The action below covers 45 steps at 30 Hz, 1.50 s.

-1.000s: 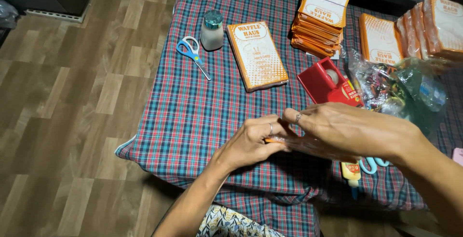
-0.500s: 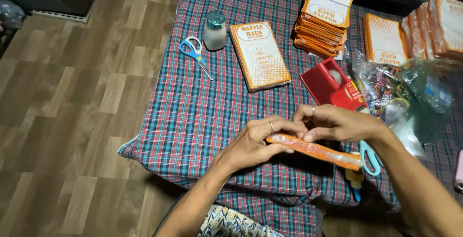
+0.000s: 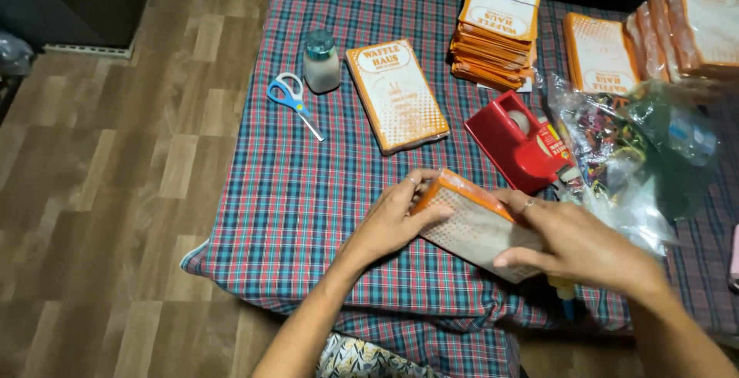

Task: The person is packaging small items into plastic bags, assembling cardboard boxes, and labeling or documenting the process.

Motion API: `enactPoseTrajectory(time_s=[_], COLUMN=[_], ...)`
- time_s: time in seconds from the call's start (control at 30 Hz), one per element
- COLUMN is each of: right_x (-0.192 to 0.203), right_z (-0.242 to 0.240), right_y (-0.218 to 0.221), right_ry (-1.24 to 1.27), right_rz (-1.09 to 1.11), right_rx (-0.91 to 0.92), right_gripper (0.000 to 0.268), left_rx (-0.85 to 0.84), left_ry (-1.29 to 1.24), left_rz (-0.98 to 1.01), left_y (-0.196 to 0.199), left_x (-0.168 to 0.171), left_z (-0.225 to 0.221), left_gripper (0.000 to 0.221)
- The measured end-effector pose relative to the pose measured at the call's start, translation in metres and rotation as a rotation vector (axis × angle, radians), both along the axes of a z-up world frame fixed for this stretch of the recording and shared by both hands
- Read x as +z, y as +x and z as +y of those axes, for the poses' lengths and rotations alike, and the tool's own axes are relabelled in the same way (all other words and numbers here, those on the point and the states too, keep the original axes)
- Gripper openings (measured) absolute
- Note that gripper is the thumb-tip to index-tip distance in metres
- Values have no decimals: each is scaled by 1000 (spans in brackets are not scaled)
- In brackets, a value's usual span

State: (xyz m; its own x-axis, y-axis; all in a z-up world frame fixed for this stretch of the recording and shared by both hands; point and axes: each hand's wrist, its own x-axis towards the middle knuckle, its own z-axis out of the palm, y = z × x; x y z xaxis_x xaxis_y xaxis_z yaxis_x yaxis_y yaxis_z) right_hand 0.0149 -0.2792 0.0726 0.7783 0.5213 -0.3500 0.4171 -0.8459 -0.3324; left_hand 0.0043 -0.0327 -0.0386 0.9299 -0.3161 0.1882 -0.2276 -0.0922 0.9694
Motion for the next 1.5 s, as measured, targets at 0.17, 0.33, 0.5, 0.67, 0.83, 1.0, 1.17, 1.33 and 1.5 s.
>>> enactPoseTrajectory(time_s=[0.17, 0.33, 0.5, 0.67, 0.83, 1.0, 1.17, 1.33, 1.5], right_x=[-43, -49, -63, -134, -153, -150, -116, -74, -46], right_z=[-18, 3, 64, 76, 106, 116, 109, 70, -4], right_y=[19, 52, 104, 191, 209, 205, 140, 69, 23], right_ry=[298, 808, 1044, 795, 329, 543, 411, 435, 720], right_rz=[43, 182, -27, -170, -95, 83, 73, 282, -351], right_rx=[-253, -438, -678, -509, -541, -700, -559, -346, -323], right_gripper=[53, 42, 30, 39, 65, 66, 60, 64, 42], left_rx=[119, 497, 697, 634, 605, 639, 554, 491, 746], left_ry=[34, -82, -107, 58, 211, 256, 241, 459, 515], left_rz=[59, 64, 179, 193, 29, 10, 30, 86, -513], left_y=[20, 55, 61, 84, 117, 133, 85, 31, 16], left_x=[-18, -23, -7, -2, -42, -74, -30, -26, 14], left_z=[1, 38, 53, 45, 33, 38, 35, 39, -3], left_gripper=[47, 34, 44, 64, 62, 50, 51, 67, 61])
